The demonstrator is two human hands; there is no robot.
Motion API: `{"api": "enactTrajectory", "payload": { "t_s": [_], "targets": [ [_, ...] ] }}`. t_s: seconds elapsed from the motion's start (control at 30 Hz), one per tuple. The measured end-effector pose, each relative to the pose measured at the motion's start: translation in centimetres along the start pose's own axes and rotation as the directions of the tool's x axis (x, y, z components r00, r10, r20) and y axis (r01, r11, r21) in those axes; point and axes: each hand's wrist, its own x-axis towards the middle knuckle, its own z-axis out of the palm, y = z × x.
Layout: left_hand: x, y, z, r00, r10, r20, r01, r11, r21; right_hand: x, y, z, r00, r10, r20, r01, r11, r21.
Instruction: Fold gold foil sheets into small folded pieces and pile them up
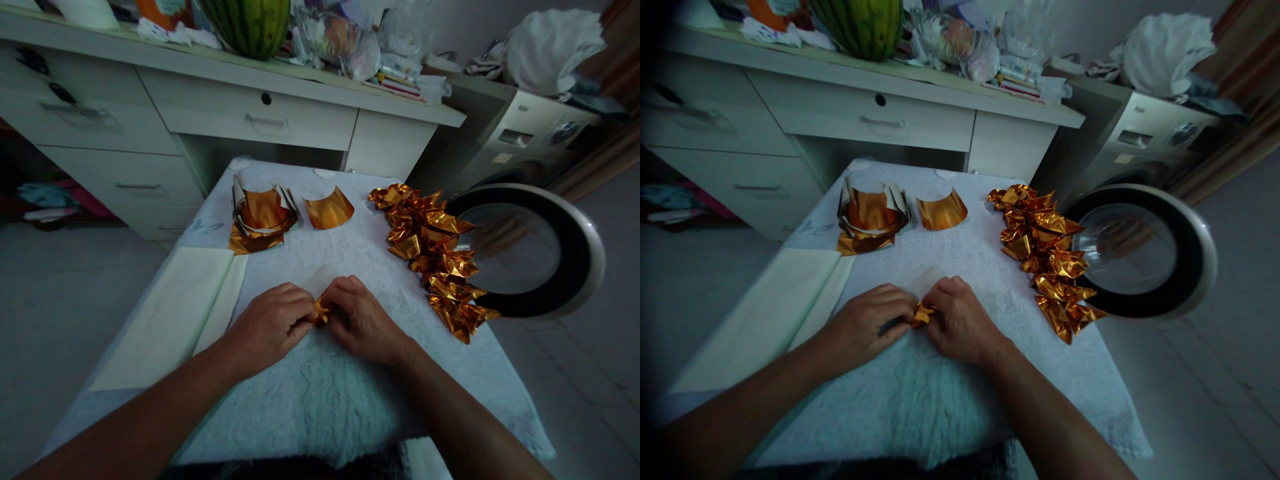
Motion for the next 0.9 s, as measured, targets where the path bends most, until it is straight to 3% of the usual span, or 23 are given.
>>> {"api": "enactTrajectory", "payload": {
  "t_s": [0.27, 0.9],
  "targets": [
    [-0.22, 0.25, -0.42, 0.996, -0.07, 0.05, 0.069, 0.997, 0.03, -0.25, -0.15, 0.02, 0.999, -0.01, 0.045, 0.01, 1.0, -0.009],
    [-0.25, 0.41, -0.57, 0.989, -0.135, 0.06, 0.135, 0.991, -0.002, 0.24, -0.42, 0.28, 0.992, 0.108, 0.067, -0.11, 0.994, 0.026]
  ]
}}
